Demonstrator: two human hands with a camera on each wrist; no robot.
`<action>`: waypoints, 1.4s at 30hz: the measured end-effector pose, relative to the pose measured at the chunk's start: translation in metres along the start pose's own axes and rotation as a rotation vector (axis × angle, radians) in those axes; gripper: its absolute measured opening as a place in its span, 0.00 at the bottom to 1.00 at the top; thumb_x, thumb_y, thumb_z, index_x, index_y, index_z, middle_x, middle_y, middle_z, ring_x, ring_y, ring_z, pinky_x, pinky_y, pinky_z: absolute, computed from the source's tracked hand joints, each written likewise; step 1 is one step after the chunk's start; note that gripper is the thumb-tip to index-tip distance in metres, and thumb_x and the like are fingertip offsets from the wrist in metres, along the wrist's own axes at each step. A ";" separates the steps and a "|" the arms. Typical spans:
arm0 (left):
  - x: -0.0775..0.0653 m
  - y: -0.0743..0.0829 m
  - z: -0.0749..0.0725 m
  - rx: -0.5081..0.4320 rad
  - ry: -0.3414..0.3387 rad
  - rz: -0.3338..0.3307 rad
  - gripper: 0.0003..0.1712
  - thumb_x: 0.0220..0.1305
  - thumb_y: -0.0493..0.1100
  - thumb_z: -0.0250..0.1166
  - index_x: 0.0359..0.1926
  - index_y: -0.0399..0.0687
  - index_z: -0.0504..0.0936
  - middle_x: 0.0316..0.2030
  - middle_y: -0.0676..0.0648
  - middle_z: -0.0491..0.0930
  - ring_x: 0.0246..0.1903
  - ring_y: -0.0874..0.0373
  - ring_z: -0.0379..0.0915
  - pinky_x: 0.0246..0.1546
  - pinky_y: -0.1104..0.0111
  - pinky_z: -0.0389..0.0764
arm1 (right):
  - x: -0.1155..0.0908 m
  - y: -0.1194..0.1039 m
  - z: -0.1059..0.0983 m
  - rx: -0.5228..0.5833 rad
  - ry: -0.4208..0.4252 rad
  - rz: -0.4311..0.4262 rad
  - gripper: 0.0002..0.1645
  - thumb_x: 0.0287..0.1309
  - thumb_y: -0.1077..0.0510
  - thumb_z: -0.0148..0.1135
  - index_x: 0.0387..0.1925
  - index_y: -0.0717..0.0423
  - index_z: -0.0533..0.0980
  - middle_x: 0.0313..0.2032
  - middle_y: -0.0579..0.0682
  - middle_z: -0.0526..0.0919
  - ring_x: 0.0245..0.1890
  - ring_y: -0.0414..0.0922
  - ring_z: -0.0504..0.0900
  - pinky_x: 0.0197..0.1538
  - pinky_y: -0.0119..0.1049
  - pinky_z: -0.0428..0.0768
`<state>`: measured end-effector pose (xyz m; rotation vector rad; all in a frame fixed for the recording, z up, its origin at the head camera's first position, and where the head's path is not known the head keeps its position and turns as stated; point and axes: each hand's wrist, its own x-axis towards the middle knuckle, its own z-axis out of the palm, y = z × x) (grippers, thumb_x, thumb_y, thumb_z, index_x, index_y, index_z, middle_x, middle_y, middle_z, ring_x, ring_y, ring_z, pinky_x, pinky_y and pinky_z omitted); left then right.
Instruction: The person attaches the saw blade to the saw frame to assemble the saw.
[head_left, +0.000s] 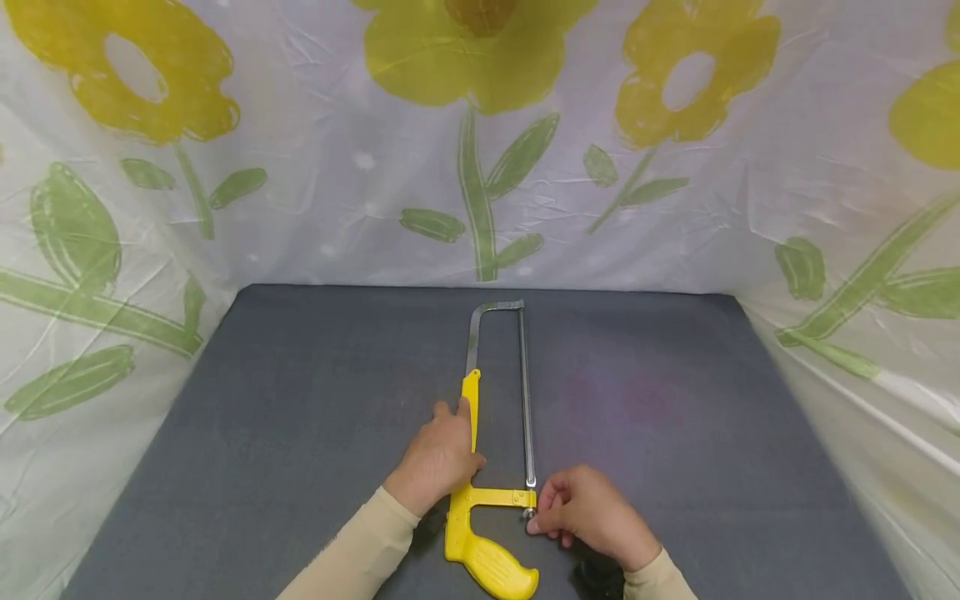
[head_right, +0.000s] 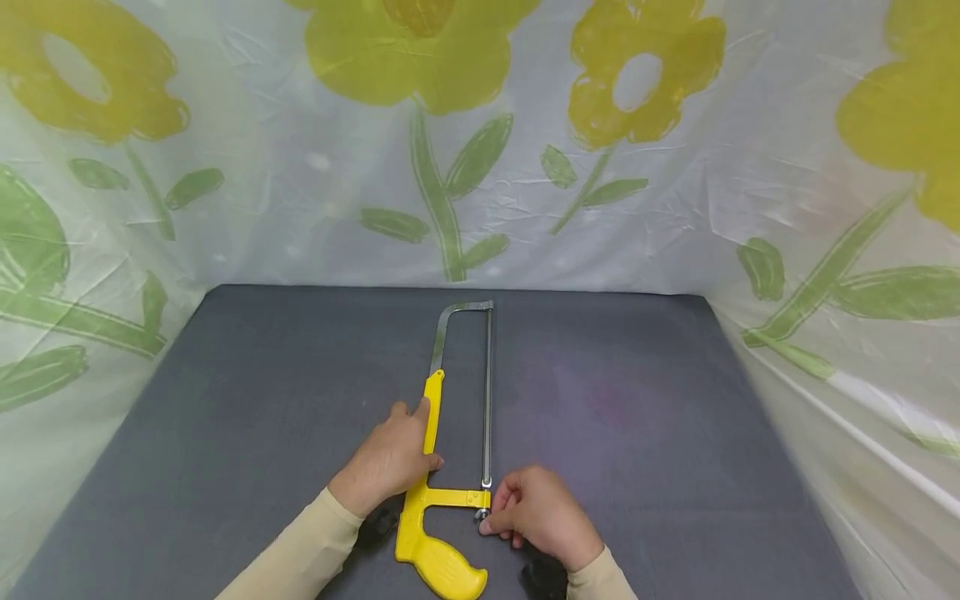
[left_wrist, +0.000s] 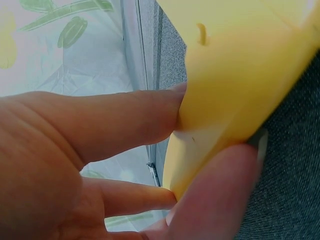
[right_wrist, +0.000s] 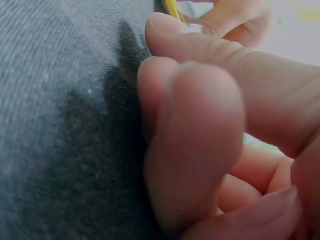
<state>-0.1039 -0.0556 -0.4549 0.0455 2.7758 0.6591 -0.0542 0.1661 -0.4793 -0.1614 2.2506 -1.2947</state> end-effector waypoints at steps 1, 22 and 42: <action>0.000 0.000 0.000 -0.001 -0.001 0.001 0.55 0.52 0.44 0.79 0.76 0.37 0.60 0.59 0.29 0.68 0.25 0.52 0.74 0.27 0.62 0.83 | 0.000 0.000 0.000 -0.004 0.005 0.004 0.17 0.43 0.53 0.82 0.21 0.55 0.79 0.14 0.45 0.77 0.12 0.40 0.72 0.19 0.37 0.77; -0.002 0.000 0.002 -0.001 0.014 -0.019 0.54 0.51 0.44 0.80 0.75 0.38 0.62 0.56 0.32 0.70 0.26 0.53 0.73 0.28 0.62 0.84 | 0.000 0.010 -0.006 0.114 -0.104 -0.028 0.10 0.52 0.58 0.75 0.28 0.60 0.82 0.18 0.49 0.81 0.12 0.41 0.74 0.19 0.36 0.78; -0.002 0.000 0.000 0.000 0.016 -0.004 0.54 0.51 0.43 0.80 0.75 0.37 0.61 0.58 0.30 0.69 0.26 0.52 0.74 0.28 0.63 0.83 | 0.000 0.007 -0.005 0.084 -0.103 -0.044 0.12 0.50 0.56 0.77 0.27 0.59 0.81 0.18 0.51 0.82 0.11 0.41 0.74 0.19 0.39 0.79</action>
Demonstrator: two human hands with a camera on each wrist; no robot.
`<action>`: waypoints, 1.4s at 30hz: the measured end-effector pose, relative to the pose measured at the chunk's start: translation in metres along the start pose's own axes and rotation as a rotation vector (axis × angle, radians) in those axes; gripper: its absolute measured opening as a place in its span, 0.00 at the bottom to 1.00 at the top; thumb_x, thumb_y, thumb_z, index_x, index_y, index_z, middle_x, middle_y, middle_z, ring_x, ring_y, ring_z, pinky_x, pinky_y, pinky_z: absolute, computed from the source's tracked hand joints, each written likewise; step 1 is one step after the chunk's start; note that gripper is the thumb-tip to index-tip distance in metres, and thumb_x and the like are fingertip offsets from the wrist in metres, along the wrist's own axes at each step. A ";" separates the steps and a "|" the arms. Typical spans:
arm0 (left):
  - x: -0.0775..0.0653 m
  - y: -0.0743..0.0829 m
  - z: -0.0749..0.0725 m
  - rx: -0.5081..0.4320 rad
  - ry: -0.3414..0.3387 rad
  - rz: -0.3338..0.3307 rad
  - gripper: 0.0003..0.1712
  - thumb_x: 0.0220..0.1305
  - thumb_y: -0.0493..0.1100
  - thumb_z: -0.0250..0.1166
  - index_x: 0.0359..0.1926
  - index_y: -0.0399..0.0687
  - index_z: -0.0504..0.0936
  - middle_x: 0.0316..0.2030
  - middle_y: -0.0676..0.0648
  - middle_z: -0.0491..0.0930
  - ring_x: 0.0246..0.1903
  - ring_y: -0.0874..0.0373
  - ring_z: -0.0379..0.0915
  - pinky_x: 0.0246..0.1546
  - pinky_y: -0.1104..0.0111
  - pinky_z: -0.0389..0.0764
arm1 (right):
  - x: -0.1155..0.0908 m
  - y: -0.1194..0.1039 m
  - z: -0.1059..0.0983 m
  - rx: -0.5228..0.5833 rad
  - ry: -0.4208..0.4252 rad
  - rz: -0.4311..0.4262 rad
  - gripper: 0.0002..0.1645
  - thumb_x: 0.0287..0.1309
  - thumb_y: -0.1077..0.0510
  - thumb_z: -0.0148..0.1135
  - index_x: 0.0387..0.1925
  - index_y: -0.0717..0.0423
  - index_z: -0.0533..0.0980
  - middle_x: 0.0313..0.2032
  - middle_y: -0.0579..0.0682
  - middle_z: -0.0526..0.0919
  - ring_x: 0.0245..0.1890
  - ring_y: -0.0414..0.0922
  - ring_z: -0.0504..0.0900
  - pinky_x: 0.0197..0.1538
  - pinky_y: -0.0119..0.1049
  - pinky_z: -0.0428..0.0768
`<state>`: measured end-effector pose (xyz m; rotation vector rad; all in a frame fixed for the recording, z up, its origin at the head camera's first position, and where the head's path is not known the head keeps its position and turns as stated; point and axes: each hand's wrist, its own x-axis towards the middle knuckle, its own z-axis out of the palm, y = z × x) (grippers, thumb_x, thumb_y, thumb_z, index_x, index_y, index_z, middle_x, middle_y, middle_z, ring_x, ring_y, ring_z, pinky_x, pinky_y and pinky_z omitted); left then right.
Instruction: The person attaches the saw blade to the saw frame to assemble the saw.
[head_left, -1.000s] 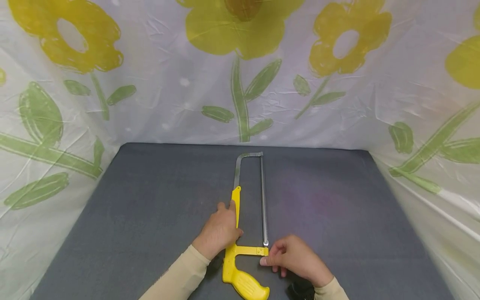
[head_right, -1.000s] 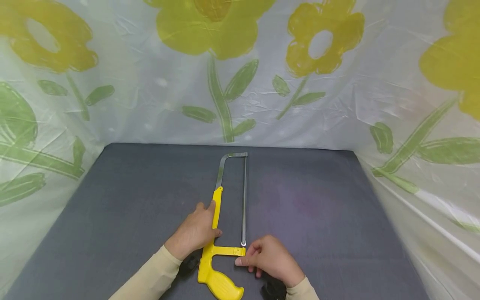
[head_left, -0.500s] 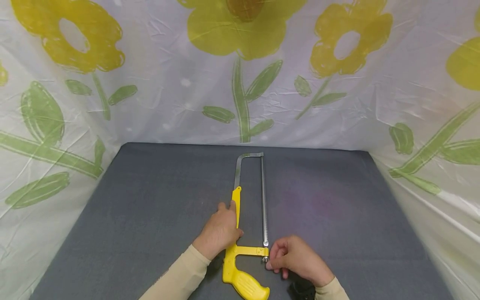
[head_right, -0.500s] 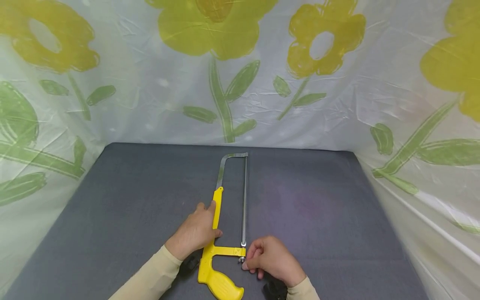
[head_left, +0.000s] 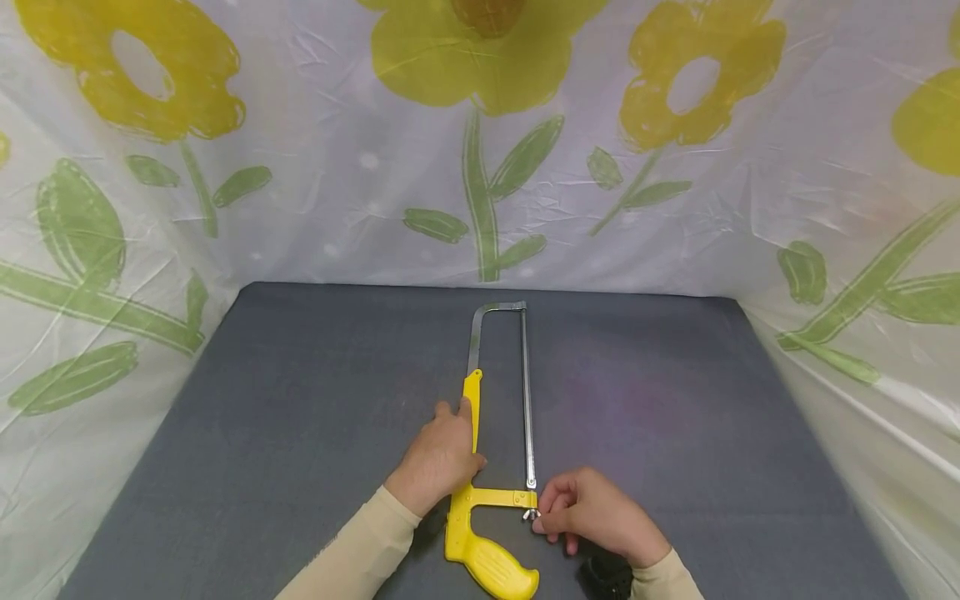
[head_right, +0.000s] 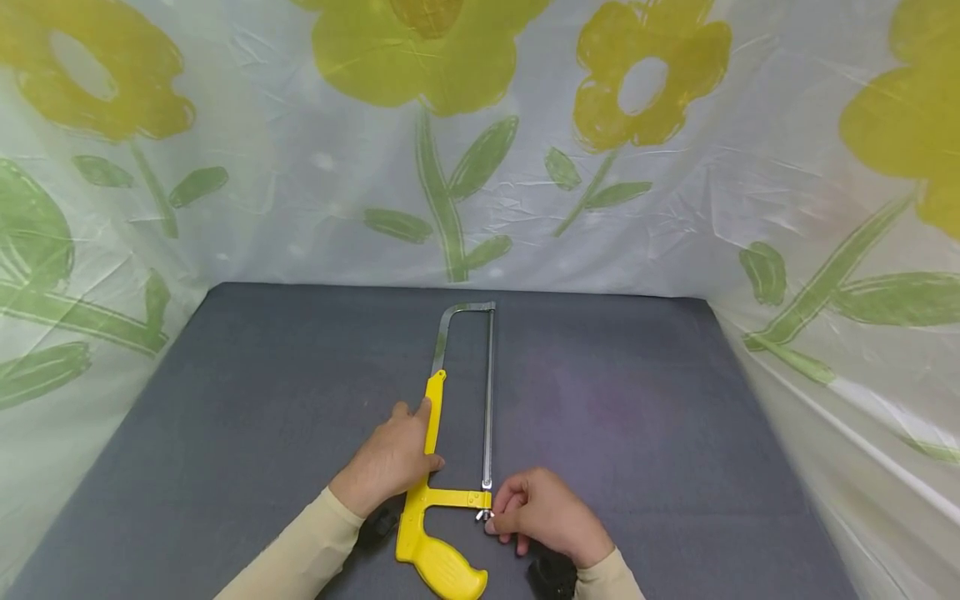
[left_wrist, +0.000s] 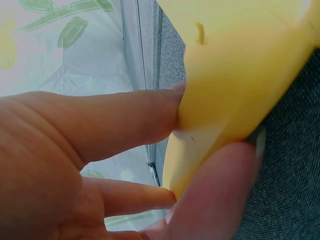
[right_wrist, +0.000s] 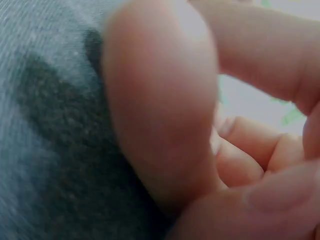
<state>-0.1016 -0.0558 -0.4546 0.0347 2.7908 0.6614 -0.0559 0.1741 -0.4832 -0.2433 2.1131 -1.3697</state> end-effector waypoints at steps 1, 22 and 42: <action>0.000 0.000 0.000 0.000 0.001 0.001 0.54 0.51 0.43 0.80 0.75 0.37 0.61 0.58 0.30 0.69 0.26 0.52 0.74 0.28 0.63 0.83 | 0.000 0.000 0.000 0.002 0.008 0.002 0.13 0.49 0.56 0.78 0.26 0.59 0.80 0.18 0.51 0.82 0.11 0.40 0.74 0.19 0.38 0.79; 0.000 -0.002 0.000 -0.008 -0.012 -0.002 0.55 0.52 0.43 0.79 0.76 0.38 0.60 0.57 0.31 0.69 0.26 0.53 0.73 0.27 0.64 0.82 | 0.001 0.001 0.001 0.004 -0.021 0.005 0.13 0.57 0.54 0.73 0.27 0.60 0.82 0.19 0.52 0.83 0.12 0.41 0.75 0.20 0.39 0.79; 0.002 0.000 0.000 -0.004 -0.018 -0.023 0.55 0.52 0.44 0.79 0.76 0.39 0.60 0.59 0.31 0.68 0.28 0.52 0.74 0.30 0.62 0.84 | 0.002 0.000 0.002 -0.059 0.033 0.087 0.19 0.48 0.41 0.78 0.23 0.52 0.85 0.17 0.48 0.83 0.11 0.41 0.75 0.20 0.41 0.79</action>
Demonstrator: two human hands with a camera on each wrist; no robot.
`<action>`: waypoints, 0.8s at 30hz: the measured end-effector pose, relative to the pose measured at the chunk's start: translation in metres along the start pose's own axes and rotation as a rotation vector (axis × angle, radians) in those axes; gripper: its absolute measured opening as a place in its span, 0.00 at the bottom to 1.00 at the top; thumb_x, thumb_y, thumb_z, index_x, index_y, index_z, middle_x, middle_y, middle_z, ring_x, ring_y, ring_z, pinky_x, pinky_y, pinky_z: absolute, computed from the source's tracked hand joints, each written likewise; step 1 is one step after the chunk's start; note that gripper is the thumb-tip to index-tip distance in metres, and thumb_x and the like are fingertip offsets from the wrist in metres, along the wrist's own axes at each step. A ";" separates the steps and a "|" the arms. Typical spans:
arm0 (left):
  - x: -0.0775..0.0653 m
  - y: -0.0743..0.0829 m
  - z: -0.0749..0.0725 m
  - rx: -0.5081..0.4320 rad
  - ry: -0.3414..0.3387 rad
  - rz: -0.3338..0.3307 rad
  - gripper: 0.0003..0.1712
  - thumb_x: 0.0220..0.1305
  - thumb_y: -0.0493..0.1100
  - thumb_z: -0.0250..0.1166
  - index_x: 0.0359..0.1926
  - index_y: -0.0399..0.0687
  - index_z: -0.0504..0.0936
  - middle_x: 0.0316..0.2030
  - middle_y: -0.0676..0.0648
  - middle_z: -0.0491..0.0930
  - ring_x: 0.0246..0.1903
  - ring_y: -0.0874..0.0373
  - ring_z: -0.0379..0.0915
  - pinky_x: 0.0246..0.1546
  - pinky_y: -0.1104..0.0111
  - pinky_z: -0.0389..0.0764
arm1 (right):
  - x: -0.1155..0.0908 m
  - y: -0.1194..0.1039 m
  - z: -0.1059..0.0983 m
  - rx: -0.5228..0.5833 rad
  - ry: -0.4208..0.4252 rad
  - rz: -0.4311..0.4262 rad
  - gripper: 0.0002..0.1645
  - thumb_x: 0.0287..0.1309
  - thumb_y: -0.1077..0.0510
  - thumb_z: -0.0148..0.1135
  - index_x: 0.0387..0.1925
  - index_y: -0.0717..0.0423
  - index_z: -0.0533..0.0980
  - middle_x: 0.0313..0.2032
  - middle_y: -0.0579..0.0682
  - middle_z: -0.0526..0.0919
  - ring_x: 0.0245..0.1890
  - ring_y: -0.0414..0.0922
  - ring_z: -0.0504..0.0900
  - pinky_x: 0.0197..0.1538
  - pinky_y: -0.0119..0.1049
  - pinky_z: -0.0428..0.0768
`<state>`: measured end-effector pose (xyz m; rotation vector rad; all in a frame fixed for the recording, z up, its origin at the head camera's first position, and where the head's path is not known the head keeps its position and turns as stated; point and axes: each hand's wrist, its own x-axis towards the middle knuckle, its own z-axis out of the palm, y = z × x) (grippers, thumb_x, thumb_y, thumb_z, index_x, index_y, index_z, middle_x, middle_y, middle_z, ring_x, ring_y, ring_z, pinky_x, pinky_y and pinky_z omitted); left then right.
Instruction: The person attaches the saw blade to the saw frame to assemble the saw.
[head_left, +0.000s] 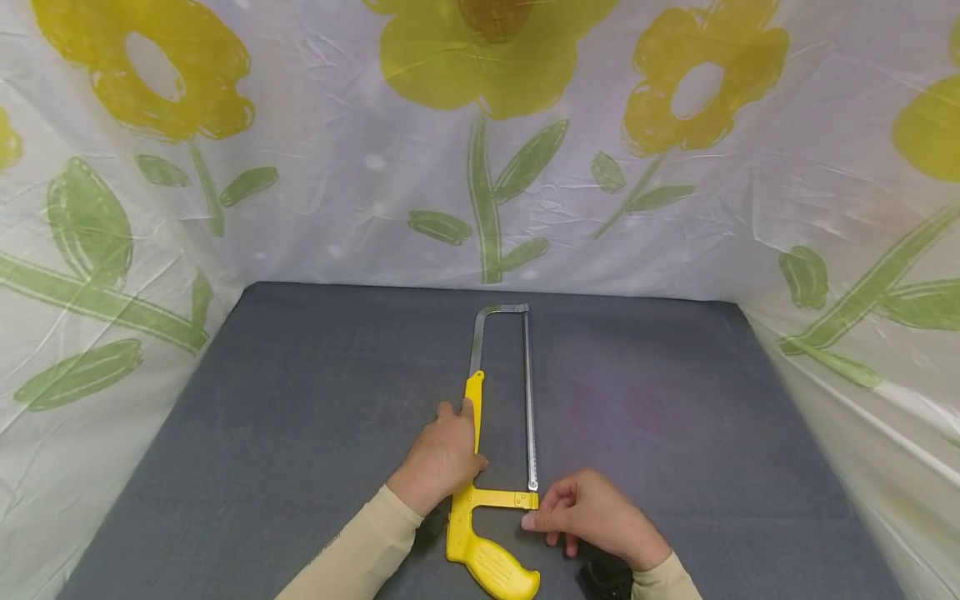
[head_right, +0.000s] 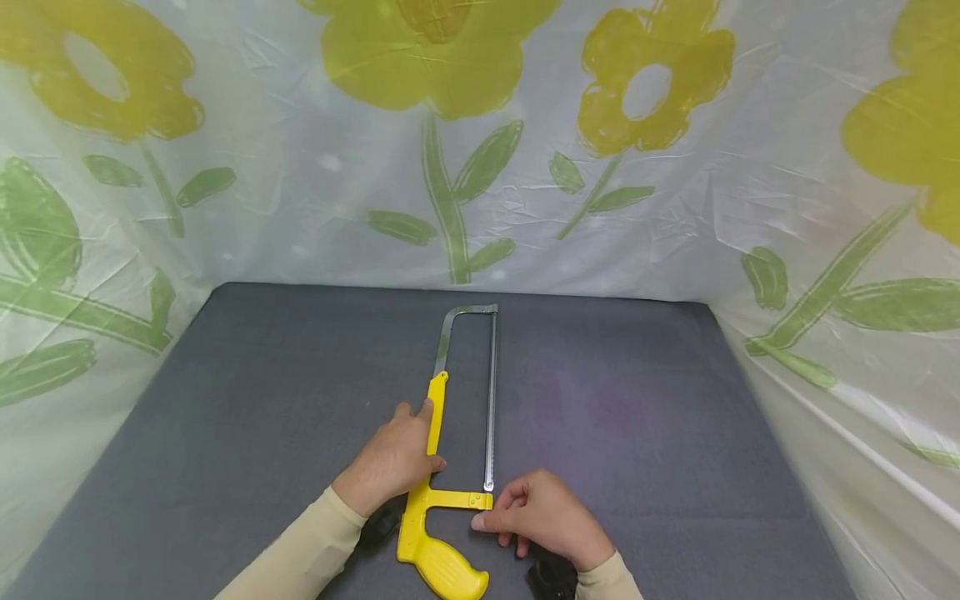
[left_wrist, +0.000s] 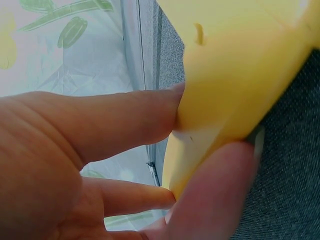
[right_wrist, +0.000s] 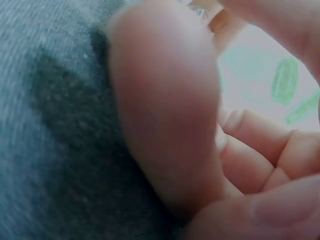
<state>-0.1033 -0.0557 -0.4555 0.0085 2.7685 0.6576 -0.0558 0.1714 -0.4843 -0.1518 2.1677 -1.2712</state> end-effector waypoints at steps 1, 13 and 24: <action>0.000 0.000 0.000 0.001 -0.001 -0.003 0.55 0.52 0.44 0.79 0.76 0.39 0.60 0.59 0.31 0.68 0.28 0.52 0.74 0.31 0.62 0.84 | 0.000 0.000 0.000 -0.011 0.007 0.002 0.20 0.49 0.39 0.77 0.23 0.51 0.85 0.17 0.48 0.84 0.10 0.41 0.75 0.20 0.41 0.80; -0.002 0.000 0.003 0.004 0.010 0.027 0.55 0.52 0.44 0.79 0.76 0.37 0.60 0.57 0.30 0.69 0.27 0.51 0.74 0.28 0.61 0.82 | -0.002 0.001 0.000 0.029 -0.024 -0.037 0.15 0.57 0.49 0.72 0.25 0.57 0.84 0.17 0.50 0.83 0.10 0.40 0.75 0.19 0.38 0.78; -0.003 -0.002 -0.001 -0.011 0.015 0.051 0.55 0.52 0.44 0.79 0.76 0.35 0.60 0.56 0.30 0.69 0.26 0.52 0.74 0.27 0.63 0.81 | -0.001 0.004 -0.002 0.075 -0.120 -0.105 0.12 0.63 0.54 0.66 0.29 0.58 0.86 0.17 0.50 0.84 0.09 0.38 0.71 0.17 0.32 0.74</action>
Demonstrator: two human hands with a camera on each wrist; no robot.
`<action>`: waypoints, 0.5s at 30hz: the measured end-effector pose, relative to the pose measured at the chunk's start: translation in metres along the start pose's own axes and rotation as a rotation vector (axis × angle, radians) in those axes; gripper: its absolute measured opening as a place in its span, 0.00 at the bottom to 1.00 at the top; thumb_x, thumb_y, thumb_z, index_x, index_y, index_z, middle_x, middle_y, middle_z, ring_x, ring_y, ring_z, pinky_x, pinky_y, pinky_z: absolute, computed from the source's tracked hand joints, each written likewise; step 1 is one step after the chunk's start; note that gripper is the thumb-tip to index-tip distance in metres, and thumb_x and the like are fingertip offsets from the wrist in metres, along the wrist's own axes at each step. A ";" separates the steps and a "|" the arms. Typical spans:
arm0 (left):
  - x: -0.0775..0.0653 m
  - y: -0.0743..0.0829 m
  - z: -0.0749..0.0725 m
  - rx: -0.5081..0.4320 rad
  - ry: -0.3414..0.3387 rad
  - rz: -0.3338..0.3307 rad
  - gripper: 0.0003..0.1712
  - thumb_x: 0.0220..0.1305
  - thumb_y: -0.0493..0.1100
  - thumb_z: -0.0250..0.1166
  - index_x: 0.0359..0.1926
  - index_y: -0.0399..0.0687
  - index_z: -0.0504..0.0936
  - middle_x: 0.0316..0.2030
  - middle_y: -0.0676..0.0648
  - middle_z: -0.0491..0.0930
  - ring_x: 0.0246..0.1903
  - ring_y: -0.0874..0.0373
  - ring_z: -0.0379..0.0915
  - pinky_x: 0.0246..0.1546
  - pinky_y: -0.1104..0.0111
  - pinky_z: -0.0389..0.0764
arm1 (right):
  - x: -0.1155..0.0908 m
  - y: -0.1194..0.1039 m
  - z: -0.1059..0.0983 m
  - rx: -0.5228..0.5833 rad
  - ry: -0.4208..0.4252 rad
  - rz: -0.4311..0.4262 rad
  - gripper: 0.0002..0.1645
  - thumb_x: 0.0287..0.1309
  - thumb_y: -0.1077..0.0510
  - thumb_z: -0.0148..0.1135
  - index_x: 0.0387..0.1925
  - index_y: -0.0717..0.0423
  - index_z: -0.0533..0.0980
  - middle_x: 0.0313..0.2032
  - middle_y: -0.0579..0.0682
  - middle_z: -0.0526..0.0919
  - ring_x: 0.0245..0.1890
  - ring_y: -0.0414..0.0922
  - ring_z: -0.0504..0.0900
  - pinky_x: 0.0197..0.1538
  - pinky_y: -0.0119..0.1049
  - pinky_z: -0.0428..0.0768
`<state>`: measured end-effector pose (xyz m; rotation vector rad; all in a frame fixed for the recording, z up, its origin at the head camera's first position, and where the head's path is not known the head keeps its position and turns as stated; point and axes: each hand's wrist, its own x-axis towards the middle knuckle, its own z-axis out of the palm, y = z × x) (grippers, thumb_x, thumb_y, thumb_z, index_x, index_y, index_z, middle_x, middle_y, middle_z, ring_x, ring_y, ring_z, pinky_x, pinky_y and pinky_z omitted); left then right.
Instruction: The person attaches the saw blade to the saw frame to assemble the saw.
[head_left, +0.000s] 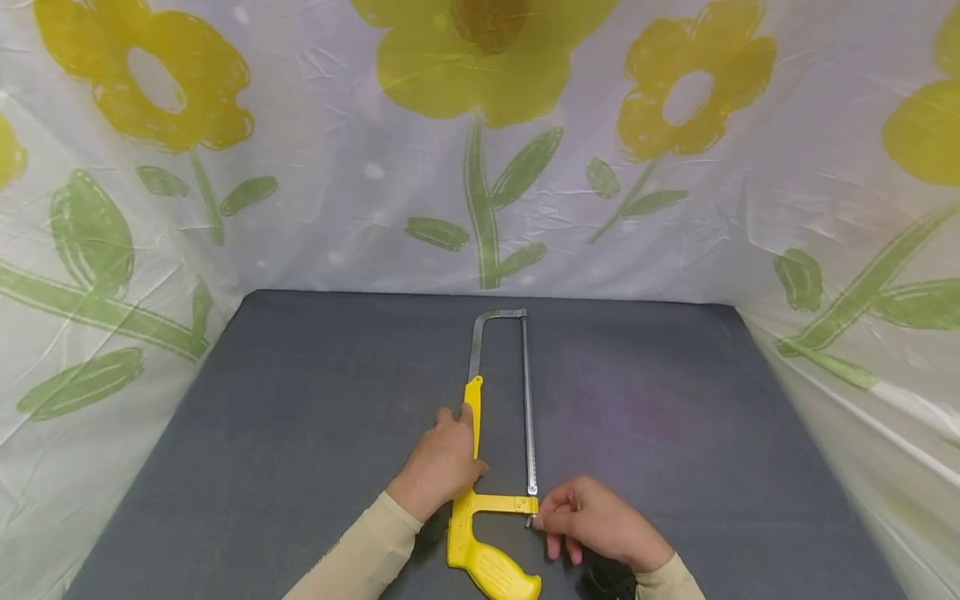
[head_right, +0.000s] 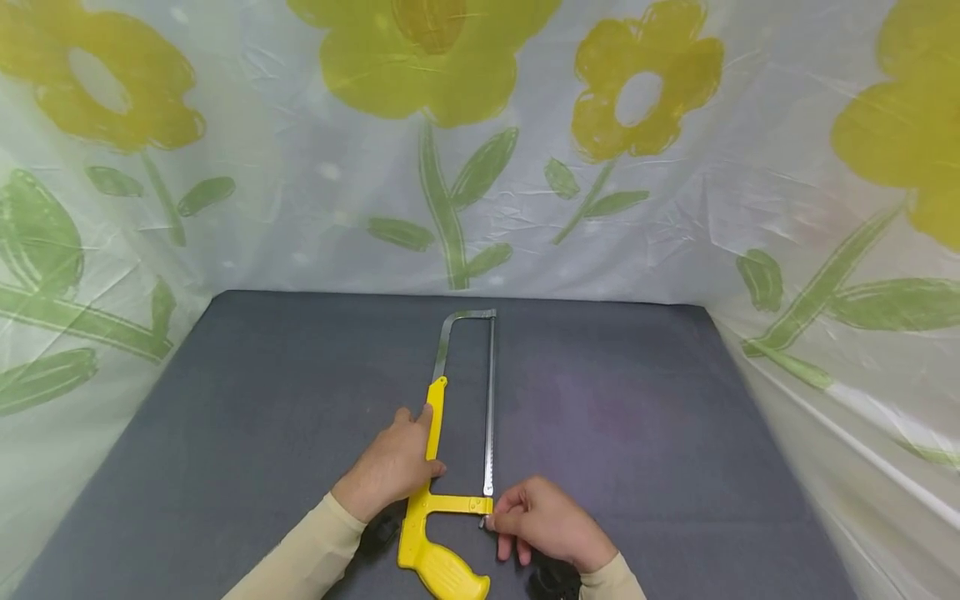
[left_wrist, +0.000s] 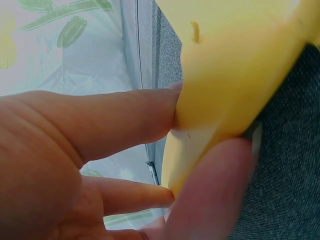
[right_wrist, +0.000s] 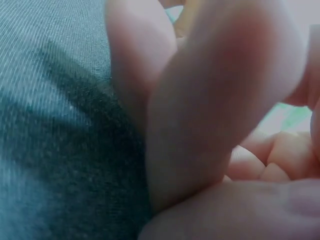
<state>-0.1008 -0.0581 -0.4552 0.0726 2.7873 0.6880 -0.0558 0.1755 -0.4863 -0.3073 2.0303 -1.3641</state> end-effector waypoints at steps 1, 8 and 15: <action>0.000 0.000 0.000 0.002 0.000 0.002 0.55 0.52 0.44 0.79 0.76 0.35 0.60 0.56 0.30 0.69 0.26 0.52 0.74 0.27 0.63 0.81 | 0.000 0.000 0.000 -0.002 0.005 0.007 0.12 0.62 0.54 0.66 0.29 0.57 0.86 0.17 0.49 0.84 0.09 0.38 0.71 0.17 0.32 0.74; 0.004 -0.001 0.001 -0.002 0.004 -0.012 0.55 0.52 0.44 0.79 0.76 0.36 0.59 0.57 0.30 0.69 0.27 0.52 0.74 0.28 0.63 0.82 | 0.003 -0.001 -0.003 -0.051 0.036 0.037 0.18 0.61 0.47 0.68 0.23 0.56 0.85 0.15 0.49 0.83 0.08 0.38 0.72 0.16 0.35 0.75; 0.005 -0.028 0.003 -0.025 0.041 0.042 0.52 0.56 0.55 0.75 0.74 0.36 0.64 0.61 0.31 0.72 0.43 0.45 0.80 0.42 0.54 0.83 | 0.004 0.007 -0.014 -0.149 0.174 0.037 0.22 0.64 0.38 0.64 0.29 0.51 0.84 0.18 0.47 0.83 0.12 0.42 0.77 0.20 0.38 0.78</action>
